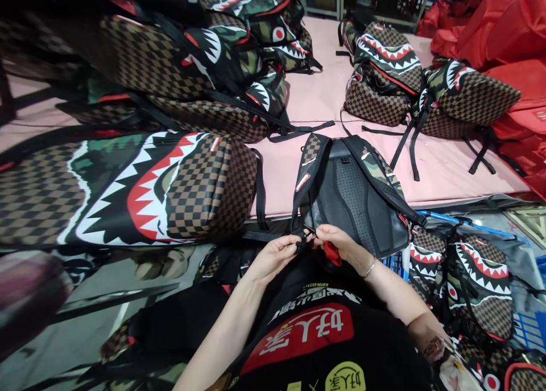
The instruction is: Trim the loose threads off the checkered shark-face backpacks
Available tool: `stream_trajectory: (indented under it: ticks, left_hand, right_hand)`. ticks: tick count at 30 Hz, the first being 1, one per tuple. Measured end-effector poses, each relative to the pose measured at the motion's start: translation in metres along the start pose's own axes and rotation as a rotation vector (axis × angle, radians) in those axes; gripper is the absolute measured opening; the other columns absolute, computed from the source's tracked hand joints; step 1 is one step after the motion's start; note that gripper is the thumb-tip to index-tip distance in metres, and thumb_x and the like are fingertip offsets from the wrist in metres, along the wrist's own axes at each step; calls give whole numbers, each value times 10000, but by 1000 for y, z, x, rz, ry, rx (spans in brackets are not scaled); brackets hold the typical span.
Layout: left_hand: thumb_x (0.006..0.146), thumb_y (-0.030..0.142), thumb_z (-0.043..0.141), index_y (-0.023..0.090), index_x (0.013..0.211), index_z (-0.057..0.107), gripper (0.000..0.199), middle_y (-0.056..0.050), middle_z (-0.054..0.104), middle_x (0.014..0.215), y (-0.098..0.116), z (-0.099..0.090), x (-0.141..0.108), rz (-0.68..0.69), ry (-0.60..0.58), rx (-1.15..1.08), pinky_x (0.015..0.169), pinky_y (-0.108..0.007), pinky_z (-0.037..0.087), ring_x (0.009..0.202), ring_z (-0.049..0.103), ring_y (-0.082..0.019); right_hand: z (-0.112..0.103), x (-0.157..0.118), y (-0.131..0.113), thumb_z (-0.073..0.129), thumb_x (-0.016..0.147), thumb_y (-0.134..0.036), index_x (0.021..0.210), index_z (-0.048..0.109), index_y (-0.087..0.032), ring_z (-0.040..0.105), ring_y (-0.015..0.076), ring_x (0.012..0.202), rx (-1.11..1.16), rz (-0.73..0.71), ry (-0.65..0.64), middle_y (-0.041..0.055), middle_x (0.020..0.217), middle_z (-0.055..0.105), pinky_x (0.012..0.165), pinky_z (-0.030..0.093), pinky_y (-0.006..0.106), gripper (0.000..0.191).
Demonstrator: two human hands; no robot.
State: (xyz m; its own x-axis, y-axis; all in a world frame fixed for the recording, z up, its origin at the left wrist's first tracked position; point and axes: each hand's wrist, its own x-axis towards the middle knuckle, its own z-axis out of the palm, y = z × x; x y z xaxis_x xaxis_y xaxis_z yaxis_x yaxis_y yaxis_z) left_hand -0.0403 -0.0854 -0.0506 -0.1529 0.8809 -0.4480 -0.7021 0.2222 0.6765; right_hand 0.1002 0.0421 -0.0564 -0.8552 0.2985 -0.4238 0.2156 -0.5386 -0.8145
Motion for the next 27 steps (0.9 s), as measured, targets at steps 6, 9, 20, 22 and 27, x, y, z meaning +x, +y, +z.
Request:
stream_trajectory:
  ticks: [6, 9, 20, 22, 27]
  left_hand:
    - [614, 90, 727, 97, 883, 691, 272, -76, 699, 913, 0, -3, 1, -50, 110, -179, 796, -219, 472, 805, 628, -125]
    - [640, 54, 690, 90, 898, 690, 260, -78, 696, 934, 2, 0, 0, -62, 120, -208, 787, -206, 486, 811, 630, -124]
    - [673, 5, 630, 79, 867, 696, 218, -82, 704, 878, 5, 9, -3, -47, 155, -209, 786, -186, 493, 793, 640, -118]
    - [683, -1, 616, 75, 870, 695, 218, -86, 704, 889, 5, 10, -4, -47, 165, -213, 794, -189, 493, 800, 641, -119]
    - [697, -9, 594, 61, 895, 688, 230, -107, 703, 894, 6, 11, -3, -54, 169, -245, 802, -198, 496, 816, 646, -132]
  right_hand:
    - [5, -10, -6, 544, 819, -353, 826, 611, -184, 541, 163, 774, -887, -544, 359, 39, 796, 619, 739, 412, 292, 182]
    - [5, -15, -9, 465, 881, -305, 894, 630, -178, 543, 176, 811, -1172, -733, 348, 60, 833, 639, 765, 413, 306, 208]
    - [10, -14, -13, 441, 904, -311, 898, 641, -189, 534, 161, 764, -1415, -776, 362, 41, 824, 650, 725, 400, 285, 235]
    - [11, -13, -14, 432, 908, -305, 858, 642, -191, 530, 157, 739, -1421, -761, 388, 36, 787, 646, 716, 393, 282, 243]
    - [14, -15, -14, 450, 897, -297, 836, 631, -187, 536, 155, 735, -1317, -747, 455, 33, 766, 635, 713, 404, 272, 220]
